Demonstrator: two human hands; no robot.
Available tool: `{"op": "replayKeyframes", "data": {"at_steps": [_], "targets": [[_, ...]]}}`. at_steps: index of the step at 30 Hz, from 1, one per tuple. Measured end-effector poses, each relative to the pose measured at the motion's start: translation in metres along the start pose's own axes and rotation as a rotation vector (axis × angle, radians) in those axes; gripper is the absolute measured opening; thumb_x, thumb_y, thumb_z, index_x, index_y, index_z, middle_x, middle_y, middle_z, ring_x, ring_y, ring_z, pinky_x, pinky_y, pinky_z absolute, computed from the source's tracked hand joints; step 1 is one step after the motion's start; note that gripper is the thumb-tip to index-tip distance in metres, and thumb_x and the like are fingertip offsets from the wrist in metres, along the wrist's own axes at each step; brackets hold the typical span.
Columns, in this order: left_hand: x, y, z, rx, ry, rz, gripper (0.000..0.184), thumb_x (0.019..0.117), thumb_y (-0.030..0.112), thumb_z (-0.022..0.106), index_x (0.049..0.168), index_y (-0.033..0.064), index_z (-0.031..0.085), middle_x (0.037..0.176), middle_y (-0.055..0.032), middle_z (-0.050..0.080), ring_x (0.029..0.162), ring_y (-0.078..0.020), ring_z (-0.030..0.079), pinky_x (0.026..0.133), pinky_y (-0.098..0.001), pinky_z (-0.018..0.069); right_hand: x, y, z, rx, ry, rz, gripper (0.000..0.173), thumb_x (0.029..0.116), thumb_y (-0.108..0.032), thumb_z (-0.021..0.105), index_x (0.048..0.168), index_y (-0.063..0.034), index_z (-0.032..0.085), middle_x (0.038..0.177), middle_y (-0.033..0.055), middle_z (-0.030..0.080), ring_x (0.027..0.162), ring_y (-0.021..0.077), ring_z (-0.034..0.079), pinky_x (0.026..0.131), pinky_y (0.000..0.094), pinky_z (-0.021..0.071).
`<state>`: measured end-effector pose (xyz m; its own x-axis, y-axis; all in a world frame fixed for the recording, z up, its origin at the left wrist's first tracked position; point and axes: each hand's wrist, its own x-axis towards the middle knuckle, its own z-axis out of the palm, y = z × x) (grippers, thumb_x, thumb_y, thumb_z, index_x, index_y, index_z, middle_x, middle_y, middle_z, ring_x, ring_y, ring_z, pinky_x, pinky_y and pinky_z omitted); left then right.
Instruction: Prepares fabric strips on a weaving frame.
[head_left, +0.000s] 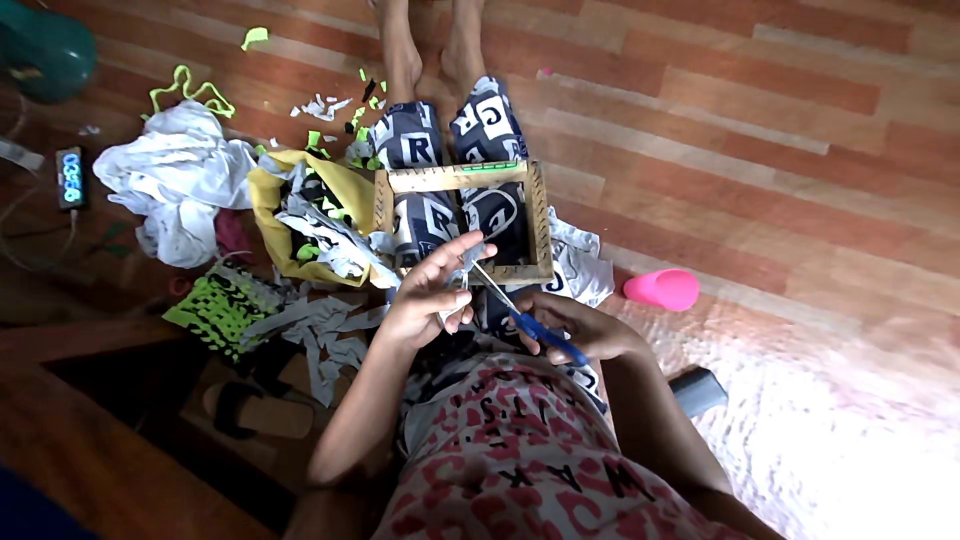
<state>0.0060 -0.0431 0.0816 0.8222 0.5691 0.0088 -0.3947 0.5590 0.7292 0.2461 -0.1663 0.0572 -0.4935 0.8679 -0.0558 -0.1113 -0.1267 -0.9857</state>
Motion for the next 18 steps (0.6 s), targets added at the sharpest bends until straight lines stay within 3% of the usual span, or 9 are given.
{"op": "replayKeyframes", "data": {"at_steps": [12, 18], "targets": [[-0.001, -0.004, 0.002, -0.033, -0.066, -0.052, 0.059, 0.0847, 0.006, 0.073, 0.142, 0.0141, 0.058, 0.135, -0.0095, 0.064, 0.058, -0.0028, 0.061, 0.05, -0.0175, 0.0531, -0.005, -0.003, -0.011, 0.062, -0.075, -0.112, 0.05, 0.0914, -0.054, 0.071, 0.12, -0.0153, 0.058, 0.084, -0.0117, 0.065, 0.078, -0.0064, 0.06, 0.07, 0.0112, 0.0505], [-0.001, -0.011, 0.011, -0.064, -0.116, -0.126, 0.063, 0.0858, 0.0, 0.067, 0.146, 0.0118, 0.052, 0.137, -0.0099, 0.062, 0.059, -0.0032, 0.062, 0.052, -0.0182, 0.0547, -0.003, -0.001, -0.006, 0.115, -0.048, -0.09, 0.049, 0.0905, -0.055, 0.072, 0.121, -0.0179, 0.06, 0.088, -0.0113, 0.067, 0.08, -0.0041, 0.062, 0.072, 0.0137, 0.0525]]}}
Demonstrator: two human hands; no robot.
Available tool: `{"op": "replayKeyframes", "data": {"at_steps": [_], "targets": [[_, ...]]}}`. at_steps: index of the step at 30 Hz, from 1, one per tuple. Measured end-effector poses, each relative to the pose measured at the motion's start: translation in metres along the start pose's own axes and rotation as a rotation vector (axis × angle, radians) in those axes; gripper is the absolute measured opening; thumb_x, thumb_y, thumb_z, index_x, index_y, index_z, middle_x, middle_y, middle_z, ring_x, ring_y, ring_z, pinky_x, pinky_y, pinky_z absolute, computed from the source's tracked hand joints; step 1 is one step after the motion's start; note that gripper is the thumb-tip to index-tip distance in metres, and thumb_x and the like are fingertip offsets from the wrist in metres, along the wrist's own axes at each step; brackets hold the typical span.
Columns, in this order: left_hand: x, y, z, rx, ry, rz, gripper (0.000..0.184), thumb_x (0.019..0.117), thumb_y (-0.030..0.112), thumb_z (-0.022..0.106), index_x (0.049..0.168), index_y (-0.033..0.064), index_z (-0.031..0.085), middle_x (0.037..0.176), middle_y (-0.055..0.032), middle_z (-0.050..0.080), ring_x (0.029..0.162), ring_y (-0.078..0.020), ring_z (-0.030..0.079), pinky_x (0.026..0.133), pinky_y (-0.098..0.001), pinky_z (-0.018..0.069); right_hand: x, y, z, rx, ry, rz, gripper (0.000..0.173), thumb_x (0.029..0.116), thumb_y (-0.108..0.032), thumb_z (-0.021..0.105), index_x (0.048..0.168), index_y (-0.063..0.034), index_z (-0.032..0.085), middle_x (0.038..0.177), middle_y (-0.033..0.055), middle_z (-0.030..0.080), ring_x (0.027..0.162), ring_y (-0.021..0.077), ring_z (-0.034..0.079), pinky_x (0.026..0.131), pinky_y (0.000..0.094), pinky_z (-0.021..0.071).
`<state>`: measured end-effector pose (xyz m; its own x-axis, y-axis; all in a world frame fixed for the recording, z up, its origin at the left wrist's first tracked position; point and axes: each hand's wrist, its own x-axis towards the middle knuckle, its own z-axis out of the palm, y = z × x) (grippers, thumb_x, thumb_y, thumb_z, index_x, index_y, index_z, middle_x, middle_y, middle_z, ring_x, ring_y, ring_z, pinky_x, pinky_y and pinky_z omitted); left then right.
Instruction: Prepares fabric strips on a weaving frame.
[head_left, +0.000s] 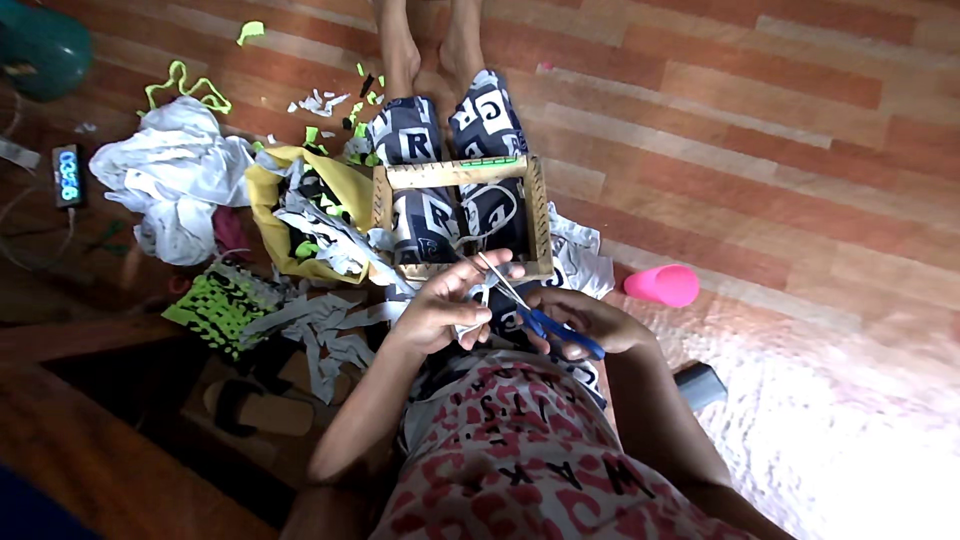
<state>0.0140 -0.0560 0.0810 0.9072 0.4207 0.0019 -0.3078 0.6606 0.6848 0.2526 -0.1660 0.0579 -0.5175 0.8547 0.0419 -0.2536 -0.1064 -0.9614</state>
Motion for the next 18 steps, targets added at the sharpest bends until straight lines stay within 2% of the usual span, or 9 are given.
{"op": "replayKeyframes", "data": {"at_steps": [8, 18], "targets": [[0.0027, 0.0011, 0.0061, 0.067, -0.014, -0.052, 0.068, 0.0849, -0.005, 0.064, 0.149, 0.0086, 0.045, 0.139, -0.011, 0.062, 0.059, -0.0027, 0.062, 0.052, -0.0176, 0.0544, 0.0029, 0.005, 0.0026, 0.067, -0.012, -0.034, 0.054, 0.0895, -0.056, 0.072, 0.125, -0.0187, 0.057, 0.094, -0.0093, 0.067, 0.085, -0.0006, 0.064, 0.076, 0.0169, 0.0538], [0.0003, 0.0065, 0.0063, 0.096, -0.061, -0.032, 0.067, 0.0864, -0.007, 0.064, 0.149, 0.0106, 0.047, 0.141, -0.0087, 0.061, 0.059, -0.0013, 0.062, 0.053, -0.0172, 0.0555, 0.0005, 0.0023, 0.0061, 0.08, 0.065, -0.058, 0.041, 0.0889, -0.049, 0.076, 0.118, -0.0223, 0.065, 0.082, -0.0145, 0.066, 0.073, -0.0062, 0.062, 0.065, 0.0121, 0.0529]]}}
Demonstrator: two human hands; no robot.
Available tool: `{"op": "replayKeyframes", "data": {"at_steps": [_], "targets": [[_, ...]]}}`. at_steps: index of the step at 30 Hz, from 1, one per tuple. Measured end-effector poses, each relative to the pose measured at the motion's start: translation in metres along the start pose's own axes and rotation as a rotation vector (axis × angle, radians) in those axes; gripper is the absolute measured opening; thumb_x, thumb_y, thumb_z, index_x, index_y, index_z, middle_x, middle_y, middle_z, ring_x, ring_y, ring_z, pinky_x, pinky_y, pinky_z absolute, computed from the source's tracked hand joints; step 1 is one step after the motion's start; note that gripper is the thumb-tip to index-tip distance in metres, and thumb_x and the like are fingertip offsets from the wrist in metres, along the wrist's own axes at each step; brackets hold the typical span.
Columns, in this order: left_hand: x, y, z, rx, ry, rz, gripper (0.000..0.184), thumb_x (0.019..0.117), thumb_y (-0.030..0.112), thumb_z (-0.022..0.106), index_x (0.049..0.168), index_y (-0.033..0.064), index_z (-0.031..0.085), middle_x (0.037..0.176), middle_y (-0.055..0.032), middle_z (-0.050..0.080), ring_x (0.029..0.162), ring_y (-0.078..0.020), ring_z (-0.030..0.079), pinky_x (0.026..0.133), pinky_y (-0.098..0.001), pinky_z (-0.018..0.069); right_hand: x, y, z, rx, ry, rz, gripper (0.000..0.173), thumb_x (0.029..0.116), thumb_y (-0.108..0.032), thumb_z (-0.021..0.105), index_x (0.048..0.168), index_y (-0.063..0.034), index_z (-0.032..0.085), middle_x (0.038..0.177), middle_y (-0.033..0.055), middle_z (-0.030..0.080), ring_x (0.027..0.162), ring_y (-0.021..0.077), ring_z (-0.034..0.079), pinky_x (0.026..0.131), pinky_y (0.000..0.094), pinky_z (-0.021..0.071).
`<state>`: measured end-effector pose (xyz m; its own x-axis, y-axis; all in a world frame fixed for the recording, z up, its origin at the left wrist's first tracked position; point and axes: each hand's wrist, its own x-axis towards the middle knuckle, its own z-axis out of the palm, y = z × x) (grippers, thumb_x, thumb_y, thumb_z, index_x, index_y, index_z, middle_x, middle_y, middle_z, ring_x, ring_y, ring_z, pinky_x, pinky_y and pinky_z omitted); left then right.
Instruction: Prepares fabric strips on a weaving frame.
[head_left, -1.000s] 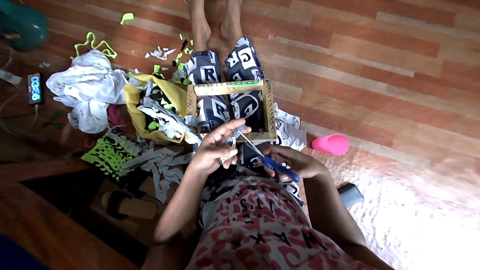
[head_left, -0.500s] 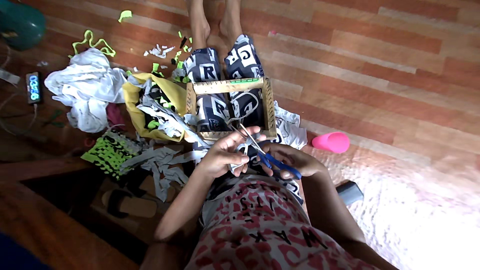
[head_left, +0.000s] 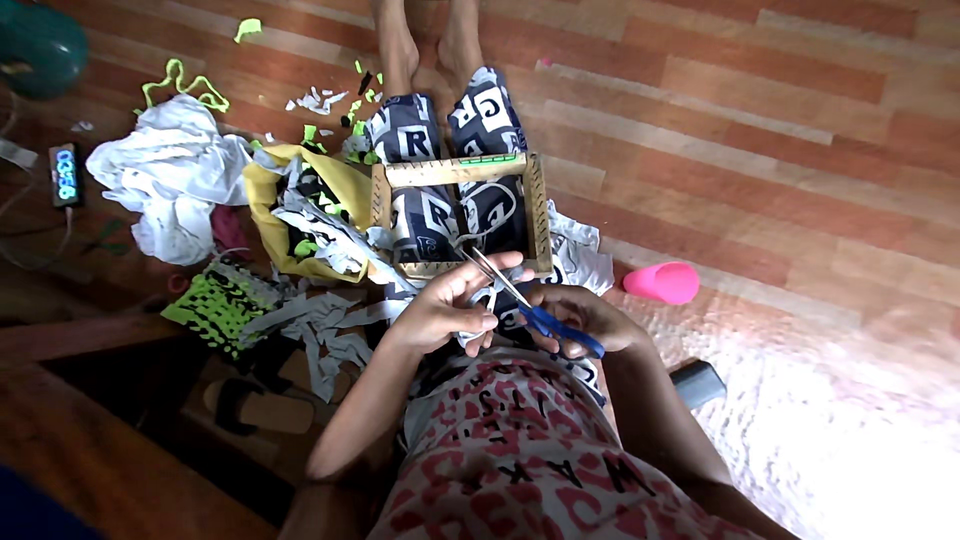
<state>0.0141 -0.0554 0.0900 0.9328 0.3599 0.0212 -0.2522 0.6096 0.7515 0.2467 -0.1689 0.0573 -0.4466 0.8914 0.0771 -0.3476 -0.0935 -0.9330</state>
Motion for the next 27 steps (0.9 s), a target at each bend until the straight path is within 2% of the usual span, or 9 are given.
{"op": "replayKeyframes", "data": {"at_steps": [10, 14, 16, 18, 20, 22, 24, 25, 27], "targets": [[-0.001, 0.002, -0.003, 0.002, -0.024, 0.015, 0.071, 0.0843, -0.007, 0.064, 0.15, 0.0114, 0.045, 0.142, -0.0091, 0.061, 0.059, -0.0009, 0.062, 0.051, -0.0167, 0.0539, -0.001, -0.01, 0.005, -0.098, 0.103, 0.092, 0.029, 0.0816, -0.038, 0.084, 0.102, -0.0237, 0.069, 0.069, -0.0202, 0.064, 0.059, -0.0125, 0.055, 0.054, 0.0071, 0.0458], [-0.004, 0.009, -0.008, 0.101, 0.02, 0.017, 0.071, 0.0858, 0.001, 0.069, 0.151, 0.0129, 0.044, 0.142, -0.0068, 0.06, 0.06, -0.0007, 0.062, 0.051, -0.0164, 0.0536, -0.002, -0.01, 0.003, -0.047, 0.175, -0.044, 0.032, 0.0856, -0.04, 0.081, 0.113, -0.0267, 0.072, 0.082, -0.0151, 0.073, 0.07, -0.0066, 0.066, 0.065, 0.0121, 0.0565], [-0.008, 0.025, -0.011, 0.195, 0.075, 0.076, 0.068, 0.088, 0.007, 0.07, 0.151, 0.0152, 0.047, 0.144, -0.0037, 0.059, 0.057, 0.0003, 0.059, 0.048, -0.0161, 0.052, -0.006, -0.013, -0.004, -0.074, 0.3, -0.114, 0.036, 0.0863, -0.045, 0.079, 0.117, -0.0265, 0.073, 0.088, -0.011, 0.076, 0.072, -0.0029, 0.069, 0.066, 0.0147, 0.0583], [-0.009, 0.047, -0.022, 0.268, 0.118, 0.187, 0.066, 0.0913, 0.011, 0.071, 0.152, 0.0133, 0.045, 0.147, -0.002, 0.057, 0.058, 0.0005, 0.06, 0.048, -0.0171, 0.0532, -0.013, -0.016, -0.013, -0.176, 0.51, -0.098, 0.036, 0.086, -0.05, 0.078, 0.111, -0.0248, 0.074, 0.087, -0.0099, 0.075, 0.067, -0.0029, 0.066, 0.059, 0.0135, 0.054], [0.0, 0.076, -0.037, 0.366, 0.241, 0.286, 0.068, 0.0885, 0.008, 0.069, 0.151, 0.0132, 0.044, 0.144, 0.002, 0.06, 0.063, 0.0001, 0.062, 0.051, -0.0178, 0.0528, -0.02, -0.016, -0.024, -0.372, 0.767, 0.034, 0.025, 0.0906, -0.035, 0.074, 0.106, -0.0155, 0.072, 0.084, -0.0068, 0.073, 0.063, -0.0007, 0.063, 0.056, 0.0161, 0.0536], [0.022, 0.104, -0.059, 0.472, 0.459, 0.334, 0.071, 0.0876, -0.002, 0.056, 0.153, 0.0124, 0.034, 0.14, 0.0014, 0.062, 0.065, 0.0006, 0.06, 0.052, -0.016, 0.0488, -0.023, -0.015, -0.037, -0.691, 0.926, 0.287, 0.025, 0.0946, -0.016, 0.072, 0.113, -0.0003, 0.069, 0.089, 0.0059, 0.07, 0.069, 0.0097, 0.062, 0.065, 0.029, 0.055], [0.047, 0.12, -0.094, 0.457, 0.733, 0.269, 0.071, 0.0963, -0.007, 0.045, 0.159, 0.0157, 0.021, 0.129, -0.0031, 0.065, 0.069, -0.0045, 0.061, 0.06, -0.0196, 0.0509, -0.026, -0.004, -0.052, -0.874, 1.015, 0.541, 0.033, 0.0949, -0.017, 0.074, 0.119, 0.0048, 0.068, 0.102, 0.0232, 0.07, 0.085, 0.0331, 0.066, 0.08, 0.054, 0.0539], [0.057, 0.122, -0.114, 0.414, 0.848, 0.221, 0.068, 0.1001, -0.006, 0.046, 0.159, 0.0162, 0.02, 0.121, -0.0065, 0.065, 0.073, -0.0088, 0.064, 0.066, -0.0233, 0.0545, -0.029, 0.004, -0.06, -0.881, 1.048, 0.625, 0.038, 0.0944, -0.017, 0.075, 0.123, 0.0063, 0.066, 0.107, 0.0284, 0.067, 0.093, 0.0409, 0.065, 0.086, 0.0608, 0.0507], [0.065, 0.117, -0.142, 0.384, 0.989, 0.152, 0.058, 0.1023, -0.005, 0.048, 0.155, 0.0097, 0.028, 0.114, -0.0114, 0.061, 0.085, -0.0145, 0.066, 0.076, -0.0291, 0.0582, -0.039, 0.025, -0.073, -0.848, 1.118, 0.738, 0.052, 0.0907, -0.015, 0.077, 0.134, 0.0061, 0.057, 0.108, 0.0318, 0.065, 0.095, 0.0459, 0.063, 0.087, 0.0645, 0.0492]]}}
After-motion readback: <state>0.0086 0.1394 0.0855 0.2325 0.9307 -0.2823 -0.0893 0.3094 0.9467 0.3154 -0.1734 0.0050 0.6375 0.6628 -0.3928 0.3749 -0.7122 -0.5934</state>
